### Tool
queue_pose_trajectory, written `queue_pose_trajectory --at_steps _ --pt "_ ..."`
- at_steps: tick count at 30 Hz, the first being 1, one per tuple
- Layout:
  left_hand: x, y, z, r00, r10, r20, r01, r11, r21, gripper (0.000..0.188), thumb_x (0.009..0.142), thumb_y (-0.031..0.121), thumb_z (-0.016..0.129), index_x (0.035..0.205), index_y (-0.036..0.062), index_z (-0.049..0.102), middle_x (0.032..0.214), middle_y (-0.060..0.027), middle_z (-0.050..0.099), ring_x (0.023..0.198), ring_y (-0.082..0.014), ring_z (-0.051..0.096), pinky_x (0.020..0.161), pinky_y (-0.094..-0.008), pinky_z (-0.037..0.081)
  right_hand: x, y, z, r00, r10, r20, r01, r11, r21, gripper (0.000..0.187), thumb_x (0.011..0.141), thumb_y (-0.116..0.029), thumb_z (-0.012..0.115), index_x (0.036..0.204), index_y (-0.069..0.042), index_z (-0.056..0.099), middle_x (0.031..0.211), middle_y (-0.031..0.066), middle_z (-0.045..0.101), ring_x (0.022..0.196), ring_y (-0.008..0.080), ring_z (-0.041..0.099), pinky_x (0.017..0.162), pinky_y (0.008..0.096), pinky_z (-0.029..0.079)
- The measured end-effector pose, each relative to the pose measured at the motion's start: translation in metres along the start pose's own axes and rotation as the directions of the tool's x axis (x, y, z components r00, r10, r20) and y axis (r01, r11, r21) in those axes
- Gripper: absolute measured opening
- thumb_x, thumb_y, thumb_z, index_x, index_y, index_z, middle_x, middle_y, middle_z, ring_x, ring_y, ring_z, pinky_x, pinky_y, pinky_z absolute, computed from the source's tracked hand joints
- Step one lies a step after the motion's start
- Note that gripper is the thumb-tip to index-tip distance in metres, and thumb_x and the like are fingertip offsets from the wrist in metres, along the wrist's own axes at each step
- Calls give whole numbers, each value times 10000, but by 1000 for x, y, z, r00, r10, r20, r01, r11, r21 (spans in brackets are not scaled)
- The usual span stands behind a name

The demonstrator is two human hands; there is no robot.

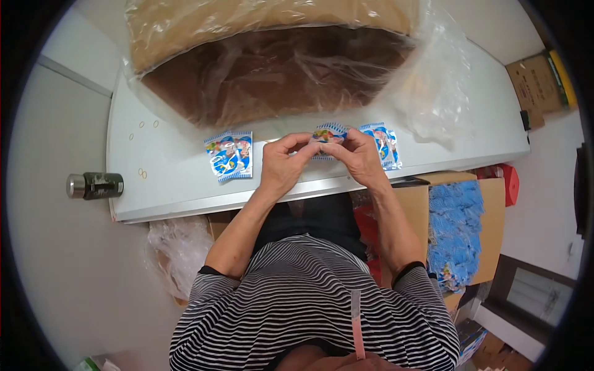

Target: Packaging bunches of thin incense sticks into small plastic packets.

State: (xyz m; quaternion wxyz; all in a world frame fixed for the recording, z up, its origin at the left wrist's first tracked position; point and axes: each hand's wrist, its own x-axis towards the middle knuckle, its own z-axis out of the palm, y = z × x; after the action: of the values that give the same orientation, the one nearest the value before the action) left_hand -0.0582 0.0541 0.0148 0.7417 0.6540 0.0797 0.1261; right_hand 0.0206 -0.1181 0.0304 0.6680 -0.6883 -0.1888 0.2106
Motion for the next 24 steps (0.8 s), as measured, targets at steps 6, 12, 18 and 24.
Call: queue_pose_trajectory --at_steps 6,12,18,24 --pt "-19 -7 47 983 182 -4 -167 912 376 326 838 128 741 1120 -4 644 1049 -155 668 729 -203 678 638 -290 548 -16 -35 -54 984 173 -48 -177 978 -108 212 870 -169 730 959 20 688 804 19 680 687 53 588 594 224 460" --pt "-20 -30 78 957 173 231 -281 745 605 330 916 299 626 1154 70 643 1217 -185 585 940 -364 662 776 -448 546 -12 -8 -64 986 -62 -152 -112 423 -899 545 797 -403 766 1070 49 632 908 212 671 829 329 667 775 414 519" --pt "-17 -45 82 932 207 297 -357 655 666 315 903 279 631 1152 85 634 1188 -165 610 961 -349 658 761 -440 543 -5 -32 -89 876 177 -448 -476 179 -861 967 711 -767 633 1113 113 612 1149 291 603 1049 406 618 870 461 512" --pt "-17 -44 84 938 158 309 -333 656 677 279 879 243 646 1117 97 653 1150 -132 639 953 -313 655 753 -430 535 1 -11 -62 898 246 -364 -411 177 -895 1074 632 -825 650 1115 133 607 1167 299 598 1062 411 623 888 457 516"
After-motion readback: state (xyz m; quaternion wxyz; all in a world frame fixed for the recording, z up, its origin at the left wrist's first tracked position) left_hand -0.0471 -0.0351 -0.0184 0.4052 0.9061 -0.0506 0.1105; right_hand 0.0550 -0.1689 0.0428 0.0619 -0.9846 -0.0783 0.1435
